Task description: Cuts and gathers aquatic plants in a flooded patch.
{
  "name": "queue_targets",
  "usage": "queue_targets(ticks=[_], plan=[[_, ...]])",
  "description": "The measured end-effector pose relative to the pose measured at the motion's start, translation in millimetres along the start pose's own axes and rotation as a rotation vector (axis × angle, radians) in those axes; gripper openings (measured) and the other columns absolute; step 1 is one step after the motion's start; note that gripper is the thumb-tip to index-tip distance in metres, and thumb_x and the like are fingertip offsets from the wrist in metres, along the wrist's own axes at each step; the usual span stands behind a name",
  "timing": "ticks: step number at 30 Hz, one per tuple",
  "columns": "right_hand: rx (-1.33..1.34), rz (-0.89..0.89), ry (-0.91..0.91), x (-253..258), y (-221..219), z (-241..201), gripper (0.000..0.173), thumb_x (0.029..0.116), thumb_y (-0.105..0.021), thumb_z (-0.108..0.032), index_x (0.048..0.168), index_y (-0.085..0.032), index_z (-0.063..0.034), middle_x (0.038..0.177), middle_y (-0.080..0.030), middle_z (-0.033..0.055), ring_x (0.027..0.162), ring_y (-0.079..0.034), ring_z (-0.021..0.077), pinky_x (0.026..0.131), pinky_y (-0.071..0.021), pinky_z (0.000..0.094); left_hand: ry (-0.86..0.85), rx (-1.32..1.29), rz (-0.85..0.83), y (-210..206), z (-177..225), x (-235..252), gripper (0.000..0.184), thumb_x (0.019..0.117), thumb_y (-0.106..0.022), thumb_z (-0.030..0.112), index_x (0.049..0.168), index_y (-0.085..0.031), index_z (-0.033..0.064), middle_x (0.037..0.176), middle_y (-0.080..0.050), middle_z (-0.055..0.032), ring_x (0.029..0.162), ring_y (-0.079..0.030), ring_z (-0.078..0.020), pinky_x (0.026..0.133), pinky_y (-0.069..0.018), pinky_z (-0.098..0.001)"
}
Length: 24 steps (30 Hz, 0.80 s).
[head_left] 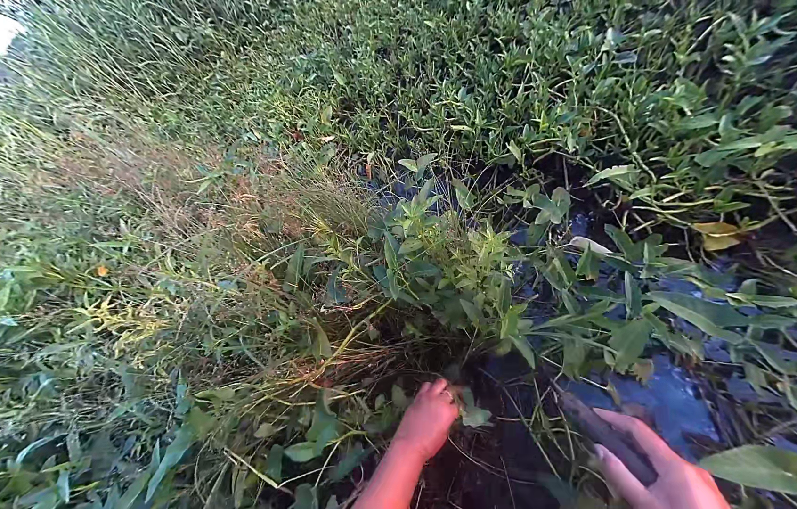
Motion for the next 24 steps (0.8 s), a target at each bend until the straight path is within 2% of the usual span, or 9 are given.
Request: queue_targets(ticks=[3, 5, 8, 10, 13, 15, 18, 22, 24], plan=[[0.081, 0.019, 0.009, 5.2, 8.5, 2.1, 0.045, 0.0935, -0.067, -0.02, 0.138, -0.062, -0.0119, 0.1, -0.074, 0.0134, 0.075, -0.07, 0.0243, 0.067, -0.0582, 0.0496, -0.019, 0.039, -0.074, -7.5, 7.2, 35.7, 0.039, 0.0997, -0.048, -0.007, 0.131, -0.068, 0.0057, 0.146, -0.06, -0.0132, 0.145, -0.045, -0.0345, 0.12, -0.0351, -0.0569], [0.125, 0.014, 0.018, 5.6, 5.5, 3.3, 0.046, 0.0931, -0.067, -0.019, 0.138, -0.062, -0.0118, 0.099, -0.073, 0.0112, 0.072, -0.068, 0.02, 0.064, -0.0576, 0.0449, 0.026, 0.079, -0.115, -7.7, 7.7, 53.3, 0.039, 0.103, -0.045, -0.004, 0.135, -0.065, 0.0051, 0.147, -0.059, -0.0139, 0.148, -0.041, -0.0348, 0.122, -0.0302, -0.0604], [0.157, -0.007, 0.013, 5.6, 1.1, 4.6, 0.047, 0.0929, -0.068, -0.019, 0.139, -0.061, -0.0122, 0.096, -0.074, 0.0101, 0.069, -0.067, 0.0188, 0.063, -0.0576, 0.0428, 0.122, 0.158, -0.177, -7.1, 11.4, 64.6, 0.038, 0.1055, -0.042, -0.001, 0.138, -0.061, 0.0024, 0.151, -0.054, -0.0146, 0.152, -0.034, -0.0356, 0.123, -0.0261, -0.06], [0.172, -0.022, 0.014, 6.8, 0.8, 5.5, 0.047, 0.0935, -0.068, -0.019, 0.14, -0.061, -0.012, 0.093, -0.073, 0.0104, 0.067, -0.066, 0.019, 0.061, -0.0566, 0.0427, 0.198, 0.188, -0.16, -10.3, 14.1, 68.0, 0.039, 0.1053, -0.041, -0.002, 0.141, -0.057, -0.0002, 0.153, -0.052, -0.0165, 0.152, -0.033, -0.0382, 0.122, -0.0283, -0.0589], [0.196, -0.013, 0.023, 5.9, 3.8, 7.0, 0.047, 0.0933, -0.067, -0.02, 0.14, -0.06, -0.0127, 0.097, -0.073, 0.0087, 0.07, -0.067, 0.0167, 0.063, -0.0578, 0.0403, 0.275, 0.196, -0.125, -10.2, 14.4, 71.8, 0.041, 0.1061, -0.039, -0.001, 0.144, -0.053, -0.0009, 0.154, -0.05, -0.0183, 0.151, -0.036, -0.0391, 0.121, -0.0325, -0.057], [0.213, -0.007, 0.034, 5.0, 5.3, 8.4, 0.047, 0.0933, -0.068, -0.02, 0.139, -0.06, -0.0123, 0.103, -0.074, 0.0079, 0.073, -0.068, 0.0146, 0.065, -0.0588, 0.0377, 0.355, 0.2, -0.134, -10.2, 11.7, 73.2, 0.044, 0.1052, -0.039, -0.002, 0.147, -0.05, 0.0016, 0.158, -0.046, -0.0178, 0.151, -0.033, -0.0408, 0.119, -0.0311, -0.0604], [0.213, -0.001, 0.039, 2.2, 10.0, 5.8, 0.046, 0.0934, -0.068, -0.018, 0.138, -0.061, -0.011, 0.105, -0.074, 0.0084, 0.076, -0.069, 0.0139, 0.067, -0.0594, 0.0366, 0.486, 0.173, -0.118, -10.6, 15.4, 83.8, 0.05, 0.1037, -0.039, -0.005, 0.153, -0.044, 0.0016, 0.161, -0.039, -0.0234, 0.148, -0.035, -0.0471, 0.116, -0.0324, -0.0631], [0.215, -0.017, 0.072, -3.3, 17.9, 6.0, 0.046, 0.0934, -0.069, -0.019, 0.138, -0.062, -0.0122, 0.097, -0.074, 0.0079, 0.072, -0.068, 0.0145, 0.064, -0.0586, 0.0371, 0.623, 0.139, -0.085, -17.3, 27.2, 94.2, 0.042, 0.1053, -0.037, -0.002, 0.146, -0.047, -0.0107, 0.153, -0.044, -0.0326, 0.14, -0.045, -0.0487, 0.114, -0.0399, -0.0574], [0.229, -0.02, 0.087, -7.5, 22.8, 7.4, 0.046, 0.0934, -0.069, -0.018, 0.138, -0.061, -0.0123, 0.097, -0.073, 0.008, 0.071, -0.068, 0.0145, 0.064, -0.0586, 0.0367, 0.693, 0.065, -0.072, -14.6, 33.3, 94.0, 0.041, 0.1073, -0.038, 0.003, 0.143, -0.049, -0.0135, 0.148, -0.048, -0.0345, 0.139, -0.048, -0.0476, 0.115, -0.0401, -0.0546]])
Point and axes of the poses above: each hand's wrist, its own x-axis towards the middle knuckle, its own y-axis out of the back of the hand, z = x × y, the point moved 1 cm from there along x, towards the middle knuckle
